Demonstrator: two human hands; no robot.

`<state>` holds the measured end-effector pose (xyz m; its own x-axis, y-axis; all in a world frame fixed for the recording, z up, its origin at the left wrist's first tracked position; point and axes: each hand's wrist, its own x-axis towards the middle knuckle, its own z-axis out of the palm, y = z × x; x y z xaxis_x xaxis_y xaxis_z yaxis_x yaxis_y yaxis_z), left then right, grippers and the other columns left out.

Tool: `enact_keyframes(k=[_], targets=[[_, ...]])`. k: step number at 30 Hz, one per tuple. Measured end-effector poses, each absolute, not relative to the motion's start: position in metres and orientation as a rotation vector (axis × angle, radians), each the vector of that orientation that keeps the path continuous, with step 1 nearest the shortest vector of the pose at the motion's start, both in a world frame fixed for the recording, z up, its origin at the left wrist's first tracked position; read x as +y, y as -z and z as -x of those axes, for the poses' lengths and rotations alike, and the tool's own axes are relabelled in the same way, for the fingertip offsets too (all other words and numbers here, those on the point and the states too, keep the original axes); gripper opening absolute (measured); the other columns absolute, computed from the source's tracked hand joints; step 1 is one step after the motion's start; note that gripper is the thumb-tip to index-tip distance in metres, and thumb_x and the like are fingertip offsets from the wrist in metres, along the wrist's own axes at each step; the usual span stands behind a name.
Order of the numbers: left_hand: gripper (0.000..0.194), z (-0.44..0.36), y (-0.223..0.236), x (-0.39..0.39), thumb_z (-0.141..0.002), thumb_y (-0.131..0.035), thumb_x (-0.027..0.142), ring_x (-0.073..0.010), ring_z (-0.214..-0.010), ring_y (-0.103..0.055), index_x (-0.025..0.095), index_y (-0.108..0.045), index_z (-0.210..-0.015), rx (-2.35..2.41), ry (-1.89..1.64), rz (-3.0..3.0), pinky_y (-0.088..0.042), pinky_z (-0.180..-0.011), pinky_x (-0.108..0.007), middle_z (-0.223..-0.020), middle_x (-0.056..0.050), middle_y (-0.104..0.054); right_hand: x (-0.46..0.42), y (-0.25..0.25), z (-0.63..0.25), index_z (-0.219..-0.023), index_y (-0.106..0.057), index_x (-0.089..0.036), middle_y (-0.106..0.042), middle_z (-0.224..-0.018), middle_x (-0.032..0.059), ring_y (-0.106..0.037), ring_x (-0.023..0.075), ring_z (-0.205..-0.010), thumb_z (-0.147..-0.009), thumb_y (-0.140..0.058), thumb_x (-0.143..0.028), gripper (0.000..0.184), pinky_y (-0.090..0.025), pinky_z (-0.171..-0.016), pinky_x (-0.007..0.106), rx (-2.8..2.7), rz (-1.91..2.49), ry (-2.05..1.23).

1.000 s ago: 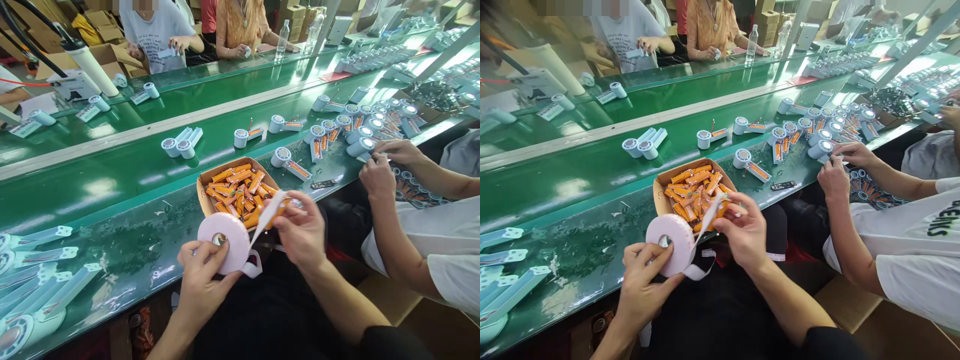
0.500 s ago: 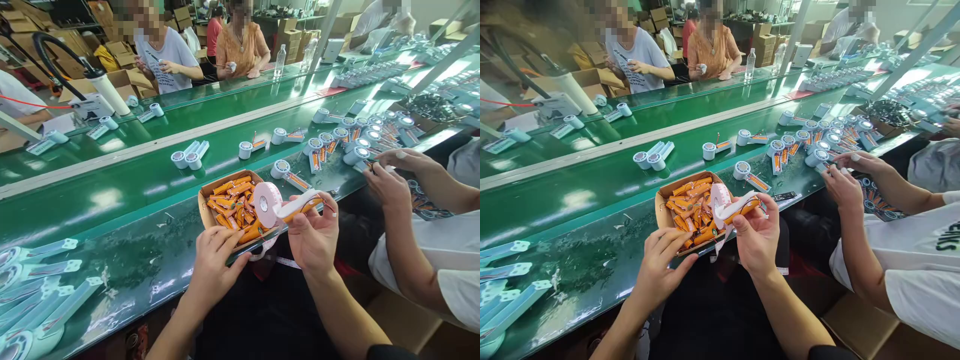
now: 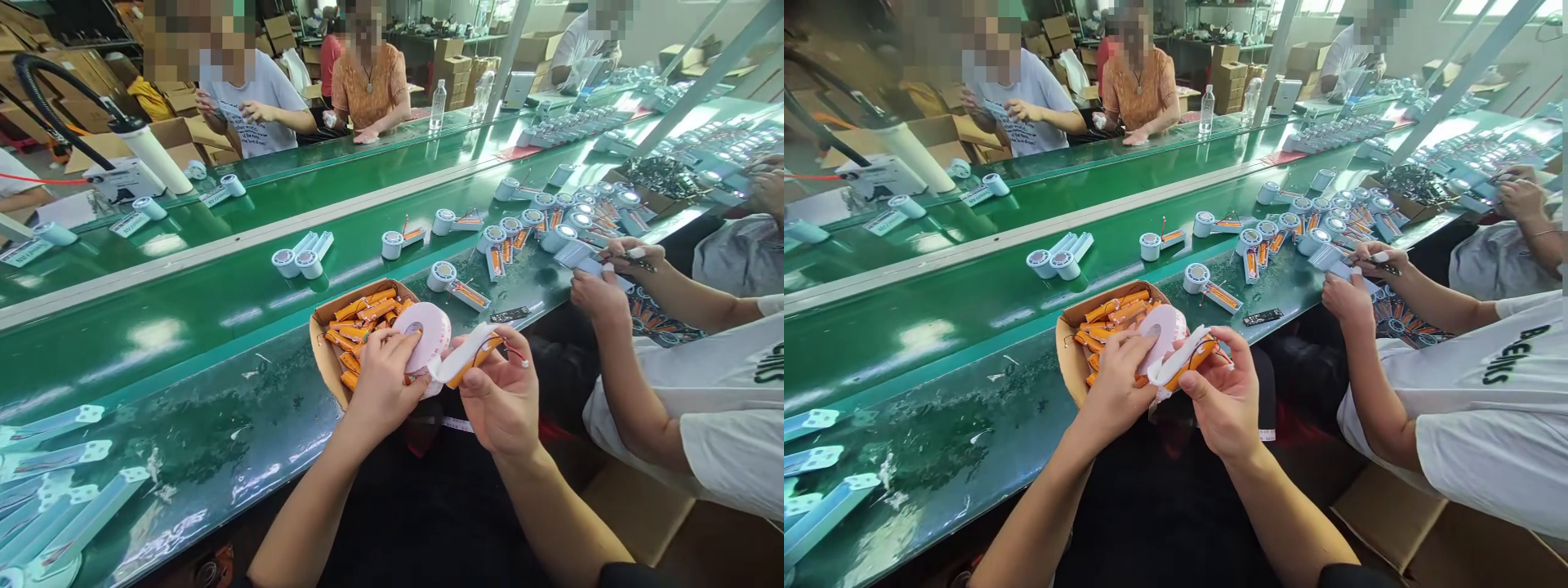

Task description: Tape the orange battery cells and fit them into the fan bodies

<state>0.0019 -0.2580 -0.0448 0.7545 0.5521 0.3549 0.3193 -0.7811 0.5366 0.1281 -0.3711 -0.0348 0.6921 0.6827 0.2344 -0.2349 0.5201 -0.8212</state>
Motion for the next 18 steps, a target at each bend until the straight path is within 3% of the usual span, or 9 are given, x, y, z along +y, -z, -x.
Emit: enact_keyframes(k=[4, 8, 12, 18], targets=[[0.036, 0.017, 0.039, -0.263, -0.096, -0.070, 0.026, -0.0308, -0.117, -0.055, 0.022, -0.071, -0.131, 0.706, -0.827, -2.606, -0.050, -0.107, -0.051, -0.118, -0.009, -0.076, -0.376, 0.024, -0.130, -0.120, -0.069, -0.038, -0.083, -0.104, -0.0019, -0.082, 0.0222, -0.091, -0.078, -0.097, -0.030, 0.052, -0.071, -0.080, 0.038, -0.590, 0.792, -0.582], [0.033, 0.032, 0.041, -0.268, -0.096, -0.066, 0.020, -0.0304, -0.111, -0.053, 0.017, -0.070, -0.130, 0.758, -0.918, -2.714, -0.052, -0.101, -0.047, -0.116, -0.011, -0.075, -0.379, 0.019, -0.133, -0.119, -0.071, -0.038, -0.084, -0.103, -0.0015, -0.082, 0.0211, -0.086, -0.077, -0.097, -0.029, 0.050, -0.070, -0.080, 0.039, -0.606, 0.800, -0.556], [0.029, 0.046, 0.046, -0.267, -0.099, -0.067, 0.031, -0.0308, -0.108, -0.053, 0.015, -0.069, -0.123, 0.851, -1.000, -2.726, -0.050, -0.098, -0.046, -0.111, -0.013, -0.074, -0.379, 0.018, -0.141, -0.117, -0.071, -0.038, -0.083, -0.103, -0.0025, -0.080, 0.0192, -0.089, -0.075, -0.098, -0.029, 0.051, -0.068, -0.087, 0.038, -0.550, 0.844, -0.404], [0.049, 0.059, 0.038, -0.282, -0.100, -0.065, 0.047, -0.0315, -0.113, -0.053, 0.011, -0.062, -0.132, 0.711, -0.951, -2.759, -0.045, -0.103, -0.046, -0.120, -0.016, -0.069, -0.369, 0.025, -0.144, -0.117, -0.068, -0.034, -0.081, -0.105, -0.0021, -0.080, 0.0206, -0.100, -0.077, -0.095, -0.028, 0.049, -0.068, -0.091, 0.041, -0.538, 0.909, -0.368]])
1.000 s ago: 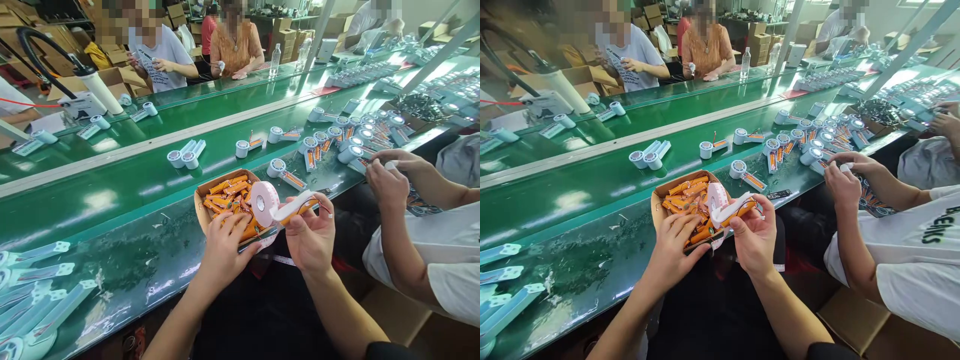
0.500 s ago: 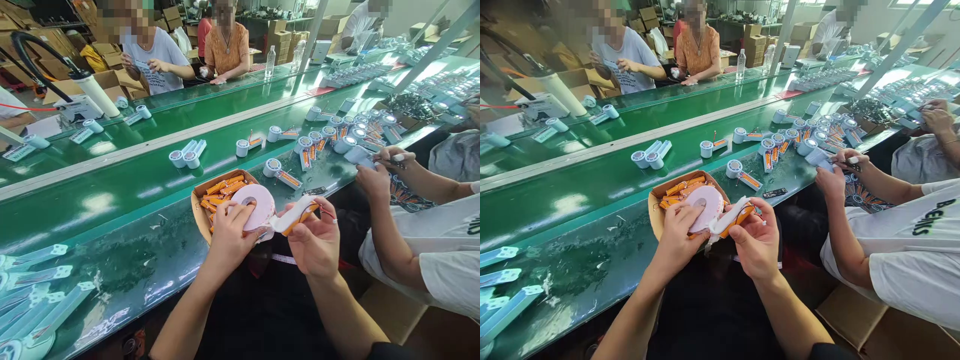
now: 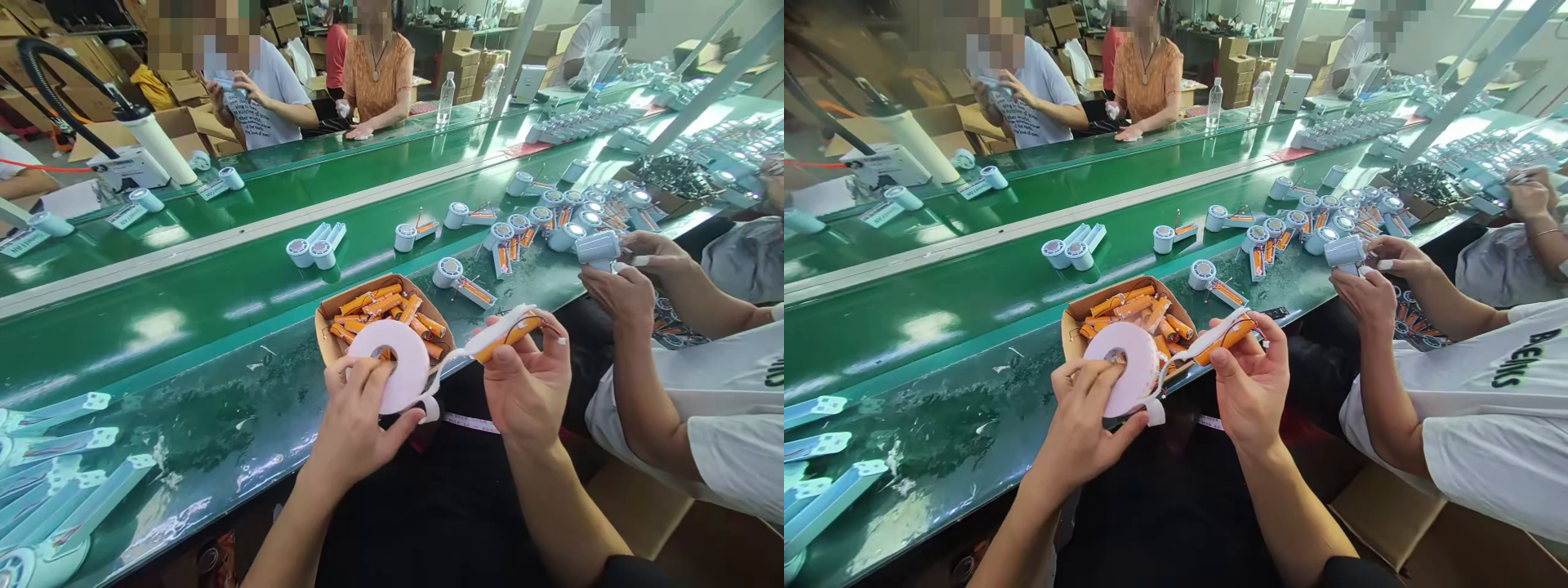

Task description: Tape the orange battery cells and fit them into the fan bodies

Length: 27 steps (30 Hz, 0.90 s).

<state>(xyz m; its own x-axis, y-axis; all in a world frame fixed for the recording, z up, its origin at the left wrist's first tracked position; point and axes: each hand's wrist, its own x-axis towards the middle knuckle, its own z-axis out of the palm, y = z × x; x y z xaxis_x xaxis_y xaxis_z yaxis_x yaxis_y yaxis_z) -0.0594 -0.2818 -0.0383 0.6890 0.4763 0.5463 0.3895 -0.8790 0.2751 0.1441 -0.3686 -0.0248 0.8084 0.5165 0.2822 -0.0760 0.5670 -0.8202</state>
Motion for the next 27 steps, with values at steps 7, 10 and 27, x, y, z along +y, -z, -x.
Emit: enact_keyframes(k=[7, 10, 27], targets=[[0.044, 0.059, 0.044, -0.299, -0.100, -0.068, 0.047, -0.0301, -0.111, -0.053, 0.014, -0.066, -0.129, 0.594, -0.974, -2.773, -0.042, -0.105, -0.043, -0.116, -0.013, -0.070, -0.361, 0.044, -0.128, -0.121, -0.064, -0.032, -0.080, -0.109, 0.0001, -0.079, 0.0212, -0.105, -0.078, -0.094, -0.026, 0.052, -0.067, -0.088, 0.036, -0.614, 1.000, -0.359], [0.042, 0.061, 0.048, -0.298, -0.101, -0.066, 0.043, -0.0306, -0.111, -0.053, 0.012, -0.066, -0.129, 0.582, -1.010, -2.768, -0.041, -0.105, -0.044, -0.115, -0.013, -0.071, -0.359, 0.047, -0.125, -0.121, -0.062, -0.033, -0.079, -0.109, -0.0008, -0.078, 0.0212, -0.105, -0.081, -0.092, -0.027, 0.050, -0.066, -0.092, 0.040, -0.592, 1.007, -0.285], [0.038, 0.058, 0.047, -0.307, -0.088, -0.078, 0.028, -0.0280, -0.105, -0.058, 0.016, -0.070, -0.123, 0.460, -1.037, -2.745, -0.051, -0.099, -0.044, -0.095, -0.008, -0.073, -0.355, 0.051, -0.132, -0.115, -0.058, -0.031, -0.074, -0.104, -0.0012, -0.076, 0.0189, -0.093, -0.077, -0.094, -0.028, 0.053, -0.066, -0.082, 0.036, -0.626, 1.010, -0.383]])
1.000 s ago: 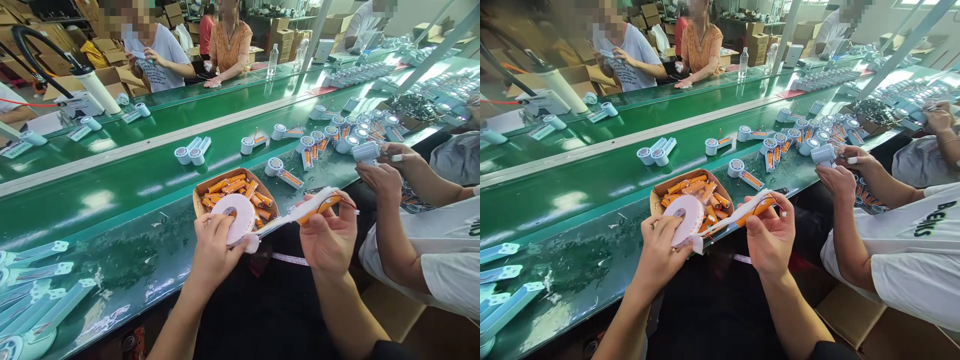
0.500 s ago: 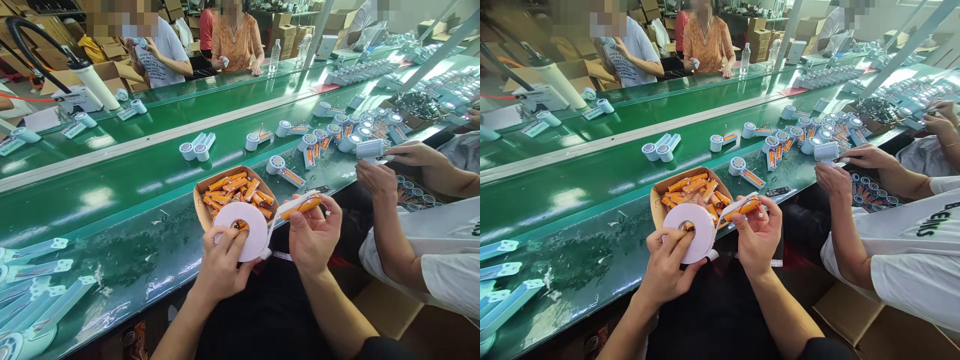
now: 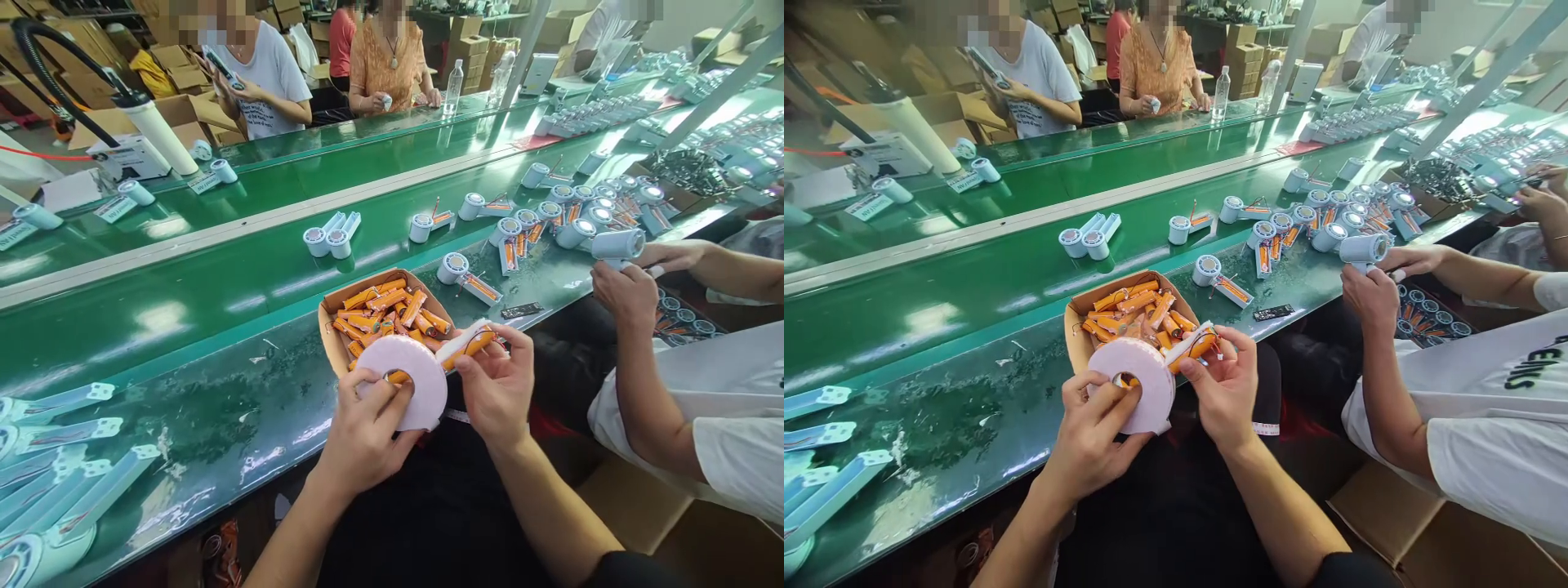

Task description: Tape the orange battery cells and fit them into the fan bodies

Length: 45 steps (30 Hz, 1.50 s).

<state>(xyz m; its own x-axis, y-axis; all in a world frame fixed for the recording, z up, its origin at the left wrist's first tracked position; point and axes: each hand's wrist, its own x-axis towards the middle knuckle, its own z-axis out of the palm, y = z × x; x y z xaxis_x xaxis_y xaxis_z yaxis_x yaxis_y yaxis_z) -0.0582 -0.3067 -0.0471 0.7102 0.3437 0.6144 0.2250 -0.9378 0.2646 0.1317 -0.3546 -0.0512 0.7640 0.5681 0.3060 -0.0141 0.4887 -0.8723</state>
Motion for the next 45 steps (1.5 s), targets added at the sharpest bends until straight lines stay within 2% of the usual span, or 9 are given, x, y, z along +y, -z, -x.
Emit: enact_keyframes(k=[4, 12, 16, 19, 22, 25, 33, 37, 45], targets=[[0.038, 0.094, 0.053, -0.303, -0.089, -0.073, 0.030, -0.0247, -0.106, -0.064, 0.018, -0.069, -0.125, 0.122, -0.858, -2.773, -0.054, -0.099, -0.038, -0.097, -0.007, -0.073, -0.350, 0.022, -0.192, -0.105, -0.057, -0.032, -0.071, -0.103, -0.0060, -0.073, 0.0168, -0.100, -0.068, -0.096, -0.022, 0.055, -0.064, -0.083, 0.032, -0.506, 0.899, -0.152], [0.047, 0.237, 0.093, -0.217, -0.095, -0.061, 0.037, -0.0427, -0.127, -0.059, 0.028, -0.061, -0.141, 1.563, -1.048, -2.732, -0.044, -0.112, -0.066, -0.120, -0.014, -0.069, -0.419, 0.072, -0.229, -0.108, -0.069, -0.031, -0.080, -0.099, 0.0012, -0.080, 0.0206, -0.091, -0.065, -0.101, -0.029, 0.054, -0.067, -0.069, 0.028, -0.402, 1.150, -0.409], [0.039, 0.165, 0.052, -0.164, -0.100, -0.054, 0.044, -0.0352, -0.123, -0.063, 0.028, -0.065, -0.134, 1.309, -1.062, -2.765, -0.047, -0.113, -0.055, -0.120, -0.008, -0.073, -0.445, 0.087, -0.233, -0.110, -0.072, -0.031, -0.082, -0.099, 0.0042, -0.082, 0.0226, -0.091, -0.065, -0.101, -0.031, 0.053, -0.069, -0.073, 0.030, -0.354, 1.220, -0.446], [0.049, 0.060, 0.012, -0.099, -0.104, -0.044, 0.046, -0.0323, -0.128, -0.059, 0.019, -0.064, -0.140, 1.163, -0.598, -2.938, -0.046, -0.113, -0.047, -0.135, -0.014, -0.071, -0.445, 0.082, -0.229, -0.111, -0.073, -0.032, -0.083, -0.098, 0.0050, -0.083, 0.0251, -0.088, -0.065, -0.101, -0.032, 0.054, -0.070, -0.072, 0.033, -0.416, 1.236, -0.470], [0.057, -0.030, -0.003, -0.038, -0.104, -0.046, 0.044, -0.0377, -0.142, -0.046, 0.016, -0.054, -0.152, 1.354, -0.148, -2.950, -0.042, -0.113, -0.051, -0.153, -0.020, -0.060, -0.437, 0.081, -0.215, -0.113, -0.074, -0.031, -0.084, -0.100, 0.0072, -0.083, 0.0270, -0.081, -0.069, -0.100, -0.033, 0.051, -0.070, -0.068, 0.037, -0.510, 1.251, -0.497], [0.052, -0.077, 0.005, -0.006, -0.099, -0.058, 0.044, -0.0431, -0.141, -0.044, 0.015, -0.062, -0.142, 1.366, 0.001, -2.941, -0.040, -0.111, -0.055, -0.144, -0.023, -0.064, -0.434, 0.089, -0.203, -0.113, -0.075, -0.030, -0.084, -0.101, 0.0098, -0.083, 0.0310, -0.082, -0.071, -0.098, -0.035, 0.048, -0.071, -0.067, 0.041, -0.567, 1.288, -0.533], [0.045, -0.078, 0.026, -0.010, -0.082, -0.077, 0.024, -0.0334, -0.125, -0.062, 0.028, -0.073, -0.127, 0.808, 0.315, -3.077, -0.048, -0.106, -0.043, -0.140, -0.012, -0.066, -0.418, 0.092, -0.215, -0.112, -0.076, -0.030, -0.084, -0.099, 0.0093, -0.082, 0.0272, -0.081, -0.075, -0.096, -0.033, 0.042, -0.070, -0.068, 0.038, -0.649, 1.284, -0.603], [0.040, -0.086, 0.032, -0.018, -0.076, -0.076, 0.020, -0.0349, -0.116, -0.066, 0.024, -0.078, -0.116, 0.739, 0.391, -3.071, -0.055, -0.097, -0.043, -0.132, -0.015, -0.069, -0.349, 0.065, -0.225, -0.109, -0.074, -0.030, -0.083, -0.091, 0.0029, -0.081, 0.0220, -0.075, -0.077, -0.094, -0.036, 0.039, -0.069, -0.069, 0.036, -0.820, 1.129, -0.551], [0.019, -0.105, 0.035, -0.021, -0.089, -0.067, 0.027, -0.0283, -0.115, -0.069, 0.026, -0.081, -0.100, 0.621, 0.295, -2.993, -0.053, -0.099, -0.036, -0.109, -0.009, -0.079, -0.195, 0.036, -0.255, -0.108, -0.069, -0.024, -0.084, -0.095, 0.0024, -0.082, 0.0225, -0.088, -0.072, -0.090, -0.040, 0.045, -0.068, -0.081, 0.037, -0.999, 1.191, -0.487]])
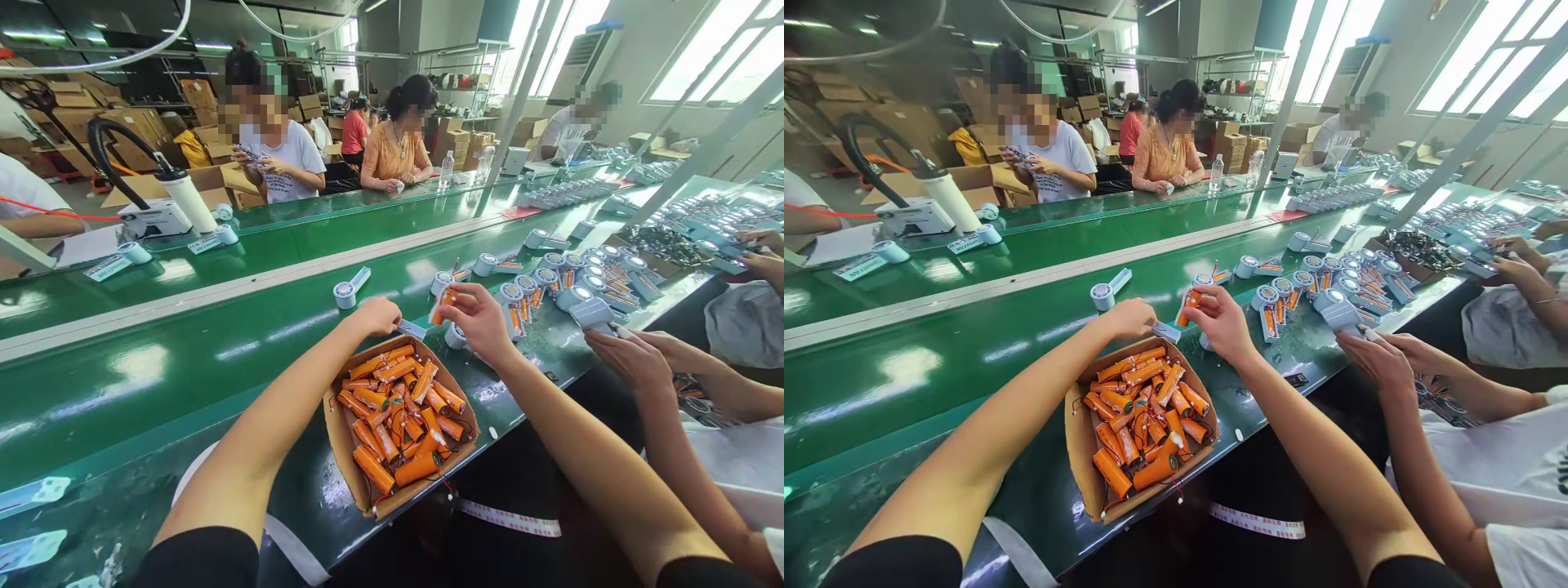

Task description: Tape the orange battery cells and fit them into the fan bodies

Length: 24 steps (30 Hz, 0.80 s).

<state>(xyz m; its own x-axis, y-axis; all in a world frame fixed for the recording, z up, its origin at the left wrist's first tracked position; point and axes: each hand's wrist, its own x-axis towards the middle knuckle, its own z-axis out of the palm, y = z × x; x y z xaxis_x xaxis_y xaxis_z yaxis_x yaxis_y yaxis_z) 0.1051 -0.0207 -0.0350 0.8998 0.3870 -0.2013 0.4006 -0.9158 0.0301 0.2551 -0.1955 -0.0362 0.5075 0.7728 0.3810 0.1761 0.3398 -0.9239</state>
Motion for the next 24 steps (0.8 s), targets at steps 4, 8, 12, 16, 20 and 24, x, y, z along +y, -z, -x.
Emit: enact_keyframes(k=[4, 8, 12, 16, 20, 24], targets=[[0.024, -0.102, 0.035, -0.011, -0.092, -0.065, 0.034, -0.0242, -0.110, -0.071, 0.028, -0.079, -0.111, 0.593, 0.216, -2.937, -0.053, -0.097, -0.032, -0.113, -0.006, -0.078, -0.169, 0.049, -0.263, -0.113, -0.073, -0.023, -0.085, -0.100, 0.0058, -0.082, 0.0248, -0.094, -0.082, -0.077, -0.035, 0.034, -0.066, -0.090, 0.041, -1.262, 1.458, -0.426], [0.024, -0.105, 0.038, -0.008, -0.095, -0.060, 0.032, -0.0246, -0.109, -0.072, 0.027, -0.076, -0.112, 0.600, 0.164, -2.910, -0.052, -0.097, -0.033, -0.111, -0.007, -0.077, -0.167, 0.058, -0.262, -0.127, -0.073, -0.023, -0.085, -0.105, 0.0059, -0.081, 0.0249, -0.101, -0.093, -0.068, -0.024, 0.035, -0.063, -0.095, 0.038, -1.606, 1.786, -0.328], [0.024, -0.111, 0.039, -0.009, -0.098, -0.057, 0.032, -0.0250, -0.110, -0.072, 0.027, -0.074, -0.114, 0.640, 0.143, -2.875, -0.051, -0.094, -0.032, -0.115, -0.007, -0.078, -0.167, 0.051, -0.258, -0.138, -0.070, -0.025, -0.083, -0.121, 0.0077, -0.080, 0.0279, -0.107, -0.100, -0.064, -0.027, 0.038, -0.059, -0.095, 0.037, -1.929, 2.057, -0.190], [0.025, -0.116, 0.036, -0.009, -0.102, -0.052, 0.032, -0.0235, -0.111, -0.072, 0.027, -0.072, -0.117, 0.714, 0.115, -2.827, -0.050, -0.092, -0.029, -0.115, -0.005, -0.079, -0.159, 0.034, -0.251, -0.149, -0.062, -0.027, -0.081, -0.124, 0.0116, -0.077, 0.0318, -0.111, -0.104, -0.060, -0.033, 0.046, -0.057, -0.093, 0.036, -2.143, 2.264, -0.123], [0.026, -0.120, 0.033, -0.012, -0.105, -0.048, 0.028, -0.0234, -0.112, -0.071, 0.026, -0.071, -0.116, 0.784, 0.079, -2.776, -0.051, -0.090, -0.030, -0.120, -0.005, -0.078, -0.153, 0.025, -0.246, -0.150, -0.062, -0.028, -0.080, -0.120, 0.0165, -0.078, 0.0351, -0.108, -0.106, -0.057, -0.037, 0.046, -0.058, -0.088, 0.039, -2.256, 2.371, -0.110], [0.024, -0.126, 0.032, -0.017, -0.106, -0.050, 0.027, -0.0225, -0.109, -0.071, 0.022, -0.071, -0.117, 0.810, 0.065, -2.732, -0.053, -0.093, -0.034, -0.121, -0.007, -0.077, -0.147, 0.029, -0.243, -0.147, -0.065, -0.026, -0.079, -0.122, 0.0185, -0.077, 0.0386, -0.111, -0.107, -0.056, -0.043, 0.044, -0.060, -0.087, 0.043, -2.309, 2.344, -0.137]])
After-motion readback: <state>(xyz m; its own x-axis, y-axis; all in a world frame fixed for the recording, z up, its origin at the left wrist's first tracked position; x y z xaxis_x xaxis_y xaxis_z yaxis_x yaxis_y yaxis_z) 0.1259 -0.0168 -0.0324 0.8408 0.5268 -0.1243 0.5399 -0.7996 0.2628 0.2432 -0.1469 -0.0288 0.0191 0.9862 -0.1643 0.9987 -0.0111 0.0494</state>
